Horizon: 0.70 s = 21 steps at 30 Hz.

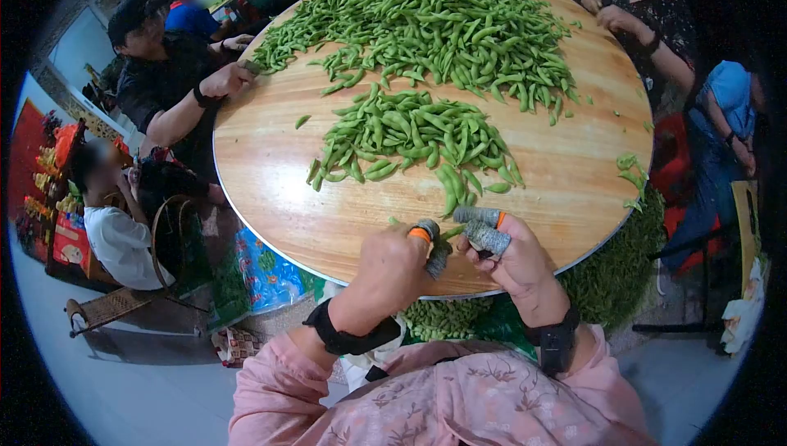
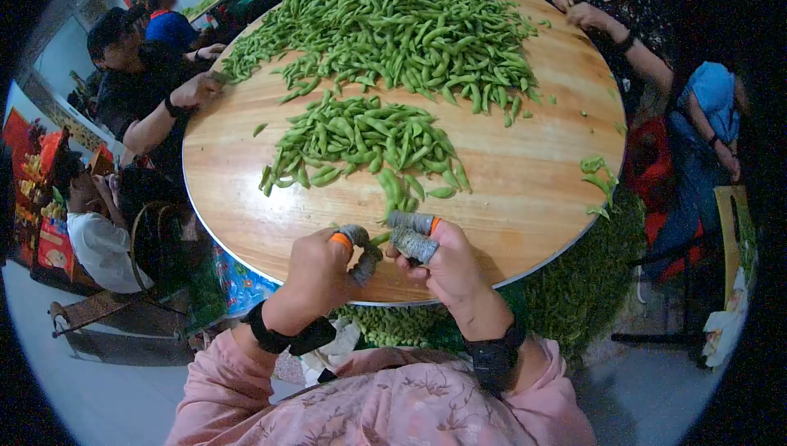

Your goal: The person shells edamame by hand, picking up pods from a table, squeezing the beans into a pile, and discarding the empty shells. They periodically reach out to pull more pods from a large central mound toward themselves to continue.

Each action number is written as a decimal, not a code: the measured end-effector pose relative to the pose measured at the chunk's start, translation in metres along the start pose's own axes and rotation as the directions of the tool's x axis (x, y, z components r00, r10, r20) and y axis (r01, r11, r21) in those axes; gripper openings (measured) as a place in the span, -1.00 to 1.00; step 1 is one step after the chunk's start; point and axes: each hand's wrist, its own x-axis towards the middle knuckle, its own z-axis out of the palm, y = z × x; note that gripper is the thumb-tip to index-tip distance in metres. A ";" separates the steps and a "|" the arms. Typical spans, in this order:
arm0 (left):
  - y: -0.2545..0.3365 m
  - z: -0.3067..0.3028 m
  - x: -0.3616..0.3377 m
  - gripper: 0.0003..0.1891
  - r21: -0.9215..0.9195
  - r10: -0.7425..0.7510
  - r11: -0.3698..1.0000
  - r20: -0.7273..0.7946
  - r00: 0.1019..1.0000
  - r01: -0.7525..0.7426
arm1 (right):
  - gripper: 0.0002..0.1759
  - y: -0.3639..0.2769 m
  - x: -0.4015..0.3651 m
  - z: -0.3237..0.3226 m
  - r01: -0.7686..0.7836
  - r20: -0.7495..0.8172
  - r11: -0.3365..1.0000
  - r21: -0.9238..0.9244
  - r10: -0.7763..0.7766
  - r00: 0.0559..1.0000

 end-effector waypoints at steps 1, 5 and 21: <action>0.003 -0.004 -0.001 -0.87 -0.002 -0.003 1.000 0.000 1.000 0.003 | -0.75 0.000 -0.001 0.000 -0.003 0.000 1.000 -0.001 0.003 1.000; 0.002 -0.007 -0.006 -0.85 -0.359 -0.079 0.923 0.179 0.981 0.140 | -0.81 -0.004 -0.009 -0.002 0.068 0.076 0.995 -0.069 -0.063 0.995; 0.014 0.004 -0.030 -0.68 -0.183 0.029 0.983 0.066 0.997 -0.016 | -0.92 -0.002 -0.033 0.007 0.105 0.070 0.942 -0.320 -0.087 0.994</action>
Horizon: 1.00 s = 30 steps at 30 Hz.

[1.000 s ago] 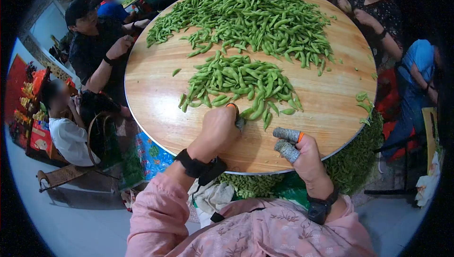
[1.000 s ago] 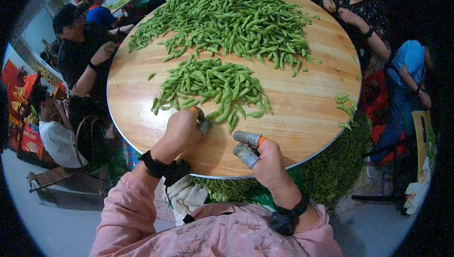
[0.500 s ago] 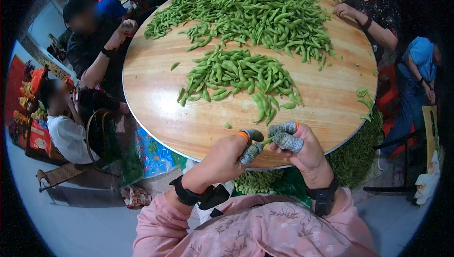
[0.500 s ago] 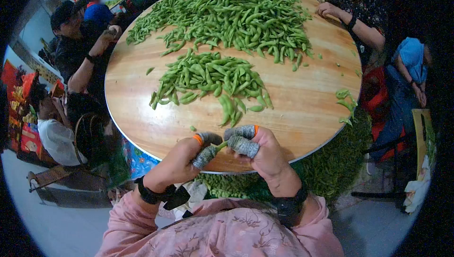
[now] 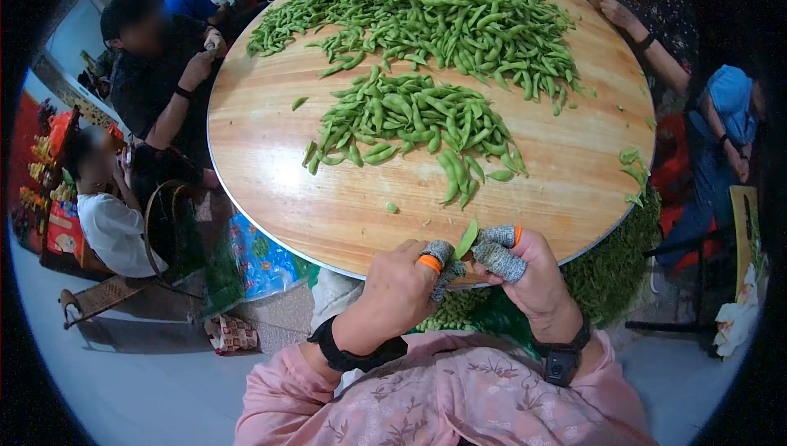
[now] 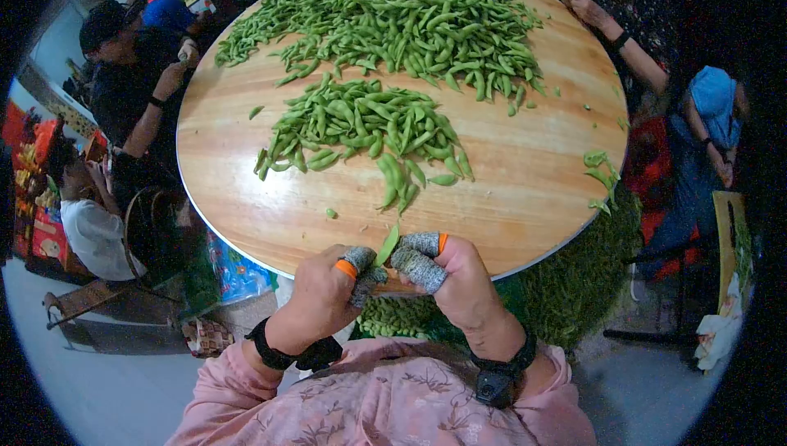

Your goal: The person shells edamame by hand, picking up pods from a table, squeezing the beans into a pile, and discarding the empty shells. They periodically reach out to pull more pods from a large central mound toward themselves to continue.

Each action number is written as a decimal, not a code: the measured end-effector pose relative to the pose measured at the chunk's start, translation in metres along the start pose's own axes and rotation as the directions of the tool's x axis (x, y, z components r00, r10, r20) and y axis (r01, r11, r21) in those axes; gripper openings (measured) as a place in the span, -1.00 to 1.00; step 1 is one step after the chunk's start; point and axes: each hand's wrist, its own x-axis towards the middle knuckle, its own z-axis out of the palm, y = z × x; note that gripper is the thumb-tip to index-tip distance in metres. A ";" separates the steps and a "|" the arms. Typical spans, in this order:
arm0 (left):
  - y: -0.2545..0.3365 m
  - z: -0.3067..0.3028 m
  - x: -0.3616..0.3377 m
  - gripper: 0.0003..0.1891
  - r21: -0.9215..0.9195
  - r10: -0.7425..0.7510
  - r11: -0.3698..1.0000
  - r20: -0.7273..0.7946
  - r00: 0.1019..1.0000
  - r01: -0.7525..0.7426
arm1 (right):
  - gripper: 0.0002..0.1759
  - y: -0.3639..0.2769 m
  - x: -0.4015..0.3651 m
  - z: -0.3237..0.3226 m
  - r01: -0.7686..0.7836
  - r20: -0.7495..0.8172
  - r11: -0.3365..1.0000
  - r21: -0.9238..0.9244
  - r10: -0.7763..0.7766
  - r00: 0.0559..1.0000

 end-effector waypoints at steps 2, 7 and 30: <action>0.000 -0.001 0.000 -0.65 0.051 0.033 0.998 -0.013 0.999 -0.032 | -0.92 -0.001 0.000 0.001 -0.009 -0.009 1.000 0.005 0.009 1.000; 0.002 -0.003 0.000 -0.59 0.150 0.074 0.986 0.009 0.997 -0.075 | -0.93 0.001 0.000 0.000 -0.014 -0.013 1.000 0.007 0.014 1.000; -0.003 0.004 -0.004 -0.72 -0.028 0.078 0.996 -0.017 0.997 -0.079 | -0.95 0.005 0.003 0.000 0.001 0.033 0.998 0.056 -0.003 0.999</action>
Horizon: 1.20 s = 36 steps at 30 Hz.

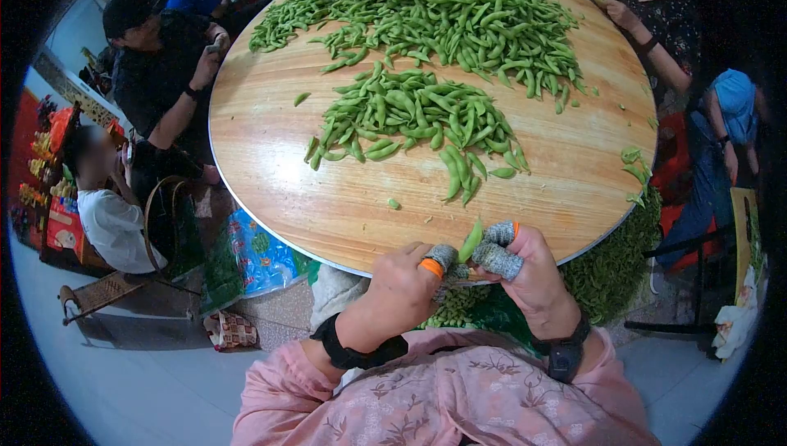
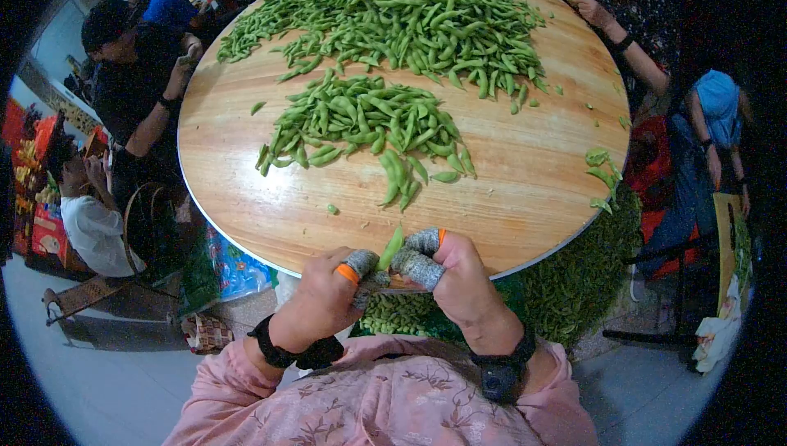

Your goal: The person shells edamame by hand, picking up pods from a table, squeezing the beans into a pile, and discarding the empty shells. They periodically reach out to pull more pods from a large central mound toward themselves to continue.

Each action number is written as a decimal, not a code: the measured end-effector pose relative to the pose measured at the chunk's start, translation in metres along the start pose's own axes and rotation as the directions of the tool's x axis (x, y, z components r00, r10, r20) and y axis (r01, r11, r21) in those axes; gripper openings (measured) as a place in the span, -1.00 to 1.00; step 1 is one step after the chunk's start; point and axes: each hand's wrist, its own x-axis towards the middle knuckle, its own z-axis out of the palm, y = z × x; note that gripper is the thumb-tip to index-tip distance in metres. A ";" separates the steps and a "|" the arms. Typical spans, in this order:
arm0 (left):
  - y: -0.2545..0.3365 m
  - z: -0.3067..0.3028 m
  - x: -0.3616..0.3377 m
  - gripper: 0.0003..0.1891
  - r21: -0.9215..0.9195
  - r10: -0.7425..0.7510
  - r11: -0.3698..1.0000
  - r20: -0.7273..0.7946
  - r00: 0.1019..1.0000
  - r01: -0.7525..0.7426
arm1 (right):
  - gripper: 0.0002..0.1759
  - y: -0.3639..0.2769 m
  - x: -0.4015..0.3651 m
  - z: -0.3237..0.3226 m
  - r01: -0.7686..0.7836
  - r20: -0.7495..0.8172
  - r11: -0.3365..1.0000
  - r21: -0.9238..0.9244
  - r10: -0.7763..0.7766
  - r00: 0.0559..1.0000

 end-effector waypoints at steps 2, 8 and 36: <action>0.000 0.003 -0.001 -0.79 -0.153 -0.031 0.988 -0.030 0.999 0.026 | -0.95 0.006 0.001 -0.001 0.032 -0.004 0.999 -0.008 -0.032 0.999; 0.001 0.011 -0.007 -0.86 -0.877 -0.419 0.286 0.248 0.873 0.386 | -0.93 0.015 0.003 -0.002 0.126 0.012 0.992 -0.011 -0.126 0.992; -0.026 -0.020 0.014 -0.67 -0.007 -0.470 0.882 -0.085 0.878 0.472 | -0.87 -0.005 -0.029 -0.050 0.143 -0.276 0.787 -0.600 -0.372 0.886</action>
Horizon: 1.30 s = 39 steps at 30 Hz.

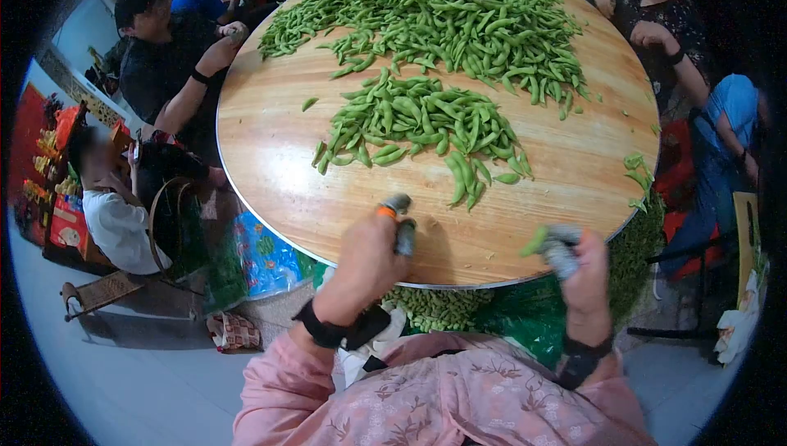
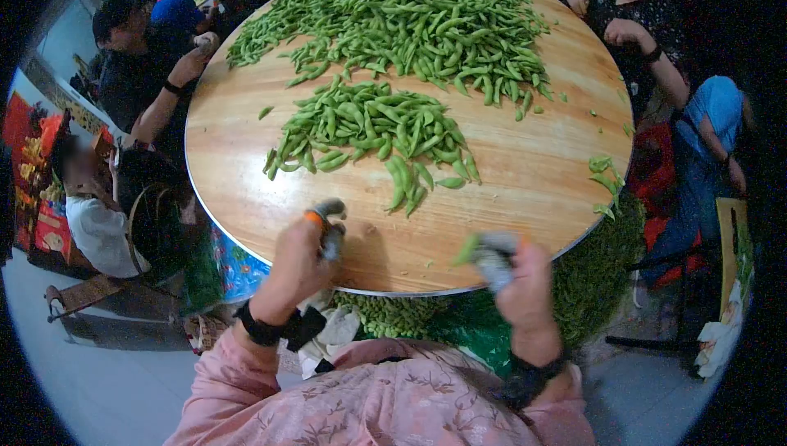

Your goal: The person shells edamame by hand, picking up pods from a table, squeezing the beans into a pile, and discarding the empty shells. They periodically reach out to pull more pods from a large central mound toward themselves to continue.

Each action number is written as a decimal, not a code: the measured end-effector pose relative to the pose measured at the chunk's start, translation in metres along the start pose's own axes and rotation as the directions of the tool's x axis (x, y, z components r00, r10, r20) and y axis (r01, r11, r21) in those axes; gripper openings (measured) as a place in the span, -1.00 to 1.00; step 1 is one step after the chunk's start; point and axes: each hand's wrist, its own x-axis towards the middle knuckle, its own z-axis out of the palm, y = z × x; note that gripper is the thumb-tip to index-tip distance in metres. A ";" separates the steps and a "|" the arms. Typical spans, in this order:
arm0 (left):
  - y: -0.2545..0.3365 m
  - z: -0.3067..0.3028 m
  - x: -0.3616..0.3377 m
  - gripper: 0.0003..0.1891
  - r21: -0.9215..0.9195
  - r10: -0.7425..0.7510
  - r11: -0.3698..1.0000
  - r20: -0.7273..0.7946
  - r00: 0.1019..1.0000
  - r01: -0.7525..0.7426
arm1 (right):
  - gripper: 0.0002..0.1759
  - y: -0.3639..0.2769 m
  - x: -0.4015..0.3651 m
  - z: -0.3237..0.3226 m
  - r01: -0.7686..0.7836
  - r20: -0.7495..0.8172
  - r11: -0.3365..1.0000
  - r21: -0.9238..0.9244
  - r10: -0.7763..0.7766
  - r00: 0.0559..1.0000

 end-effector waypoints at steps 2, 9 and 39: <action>-0.015 -0.004 0.013 -0.73 0.271 0.060 0.961 -0.049 0.997 -0.044 | -0.83 -0.001 -0.004 -0.041 -0.015 -0.025 1.000 -0.028 0.014 1.000; 0.005 -0.022 0.010 -0.82 0.101 0.377 0.889 0.390 0.840 -0.446 | -0.72 0.014 -0.023 -0.124 -0.285 -0.423 0.747 -0.601 0.005 0.906; 0.017 0.021 0.006 -0.91 -0.676 0.110 0.737 0.128 0.986 0.005 | -0.71 -0.027 0.012 0.052 -0.244 0.311 0.891 0.384 0.124 0.942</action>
